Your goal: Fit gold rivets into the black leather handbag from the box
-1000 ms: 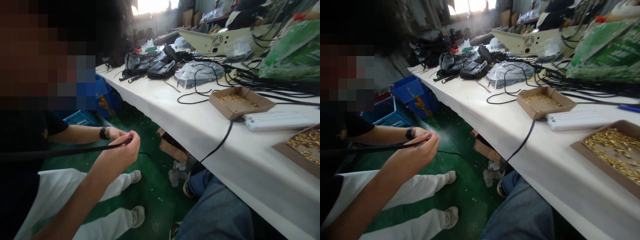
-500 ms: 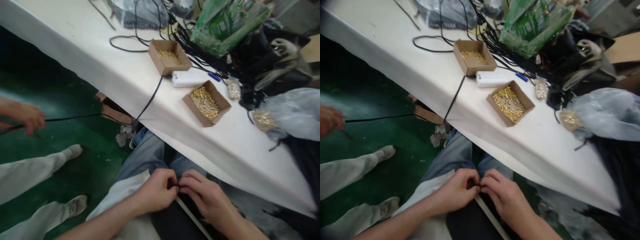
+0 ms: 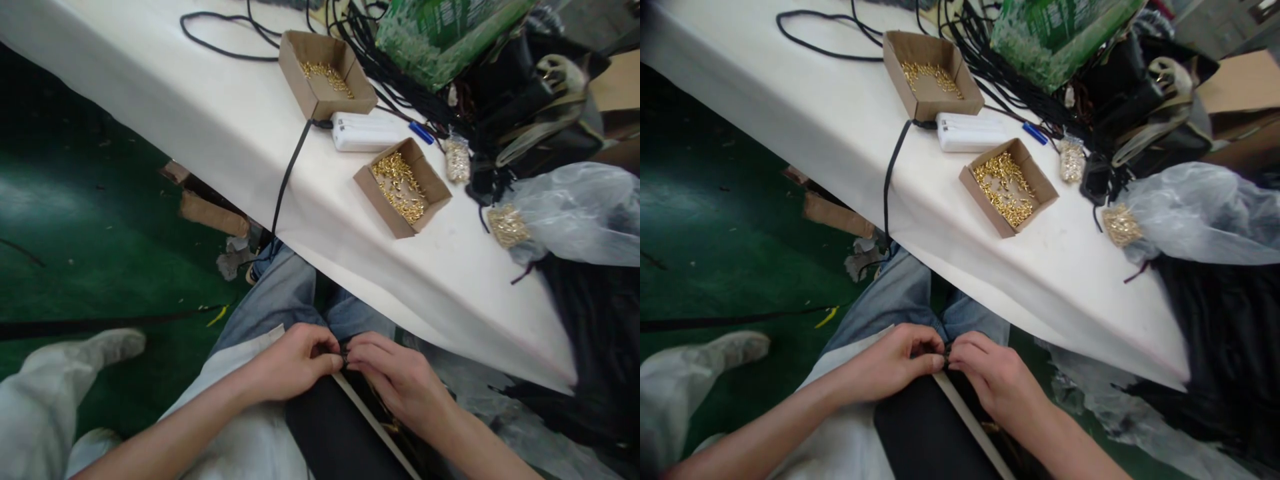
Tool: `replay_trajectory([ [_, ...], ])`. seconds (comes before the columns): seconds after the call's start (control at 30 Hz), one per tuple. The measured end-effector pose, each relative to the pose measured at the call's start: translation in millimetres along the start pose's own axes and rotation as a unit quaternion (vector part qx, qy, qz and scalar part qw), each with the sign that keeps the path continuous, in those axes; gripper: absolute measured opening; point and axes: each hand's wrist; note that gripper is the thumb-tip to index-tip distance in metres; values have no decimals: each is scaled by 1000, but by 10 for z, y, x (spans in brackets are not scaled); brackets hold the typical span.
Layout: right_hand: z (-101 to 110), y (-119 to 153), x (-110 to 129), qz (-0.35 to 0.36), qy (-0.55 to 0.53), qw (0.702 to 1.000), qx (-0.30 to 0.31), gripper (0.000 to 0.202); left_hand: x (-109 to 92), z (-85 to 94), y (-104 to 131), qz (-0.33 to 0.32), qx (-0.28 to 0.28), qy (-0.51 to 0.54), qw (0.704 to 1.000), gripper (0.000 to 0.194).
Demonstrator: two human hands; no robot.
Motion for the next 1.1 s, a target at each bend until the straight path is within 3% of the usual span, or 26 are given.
replay_trajectory([
  [0.1, 23, -8, 20, -12, -10, 1000, 8, 23, 31, -12, -4, -16, 8, 7, 1000, 23],
  [0.3, 13, -19, 46, 5, -22, 1000, 6, 21, 152, -157, -86, -7, -77, 23, 997, 27],
  [0.8, -142, 103, 96, -16, 17, 999, -32, 21, 120, -184, -47, -1, -57, 81, 995, 31],
  [1.1, -226, 173, 112, 11, 72, 996, -44, 22, 90, -263, 37, -7, -73, 79, 994, 34],
])
Point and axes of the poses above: each hand's wrist, its own y-axis away from the middle knuckle, its own z-axis out of the back of the hand, x = y × z, and after that the axes turned 4 degrees about z, right-handed
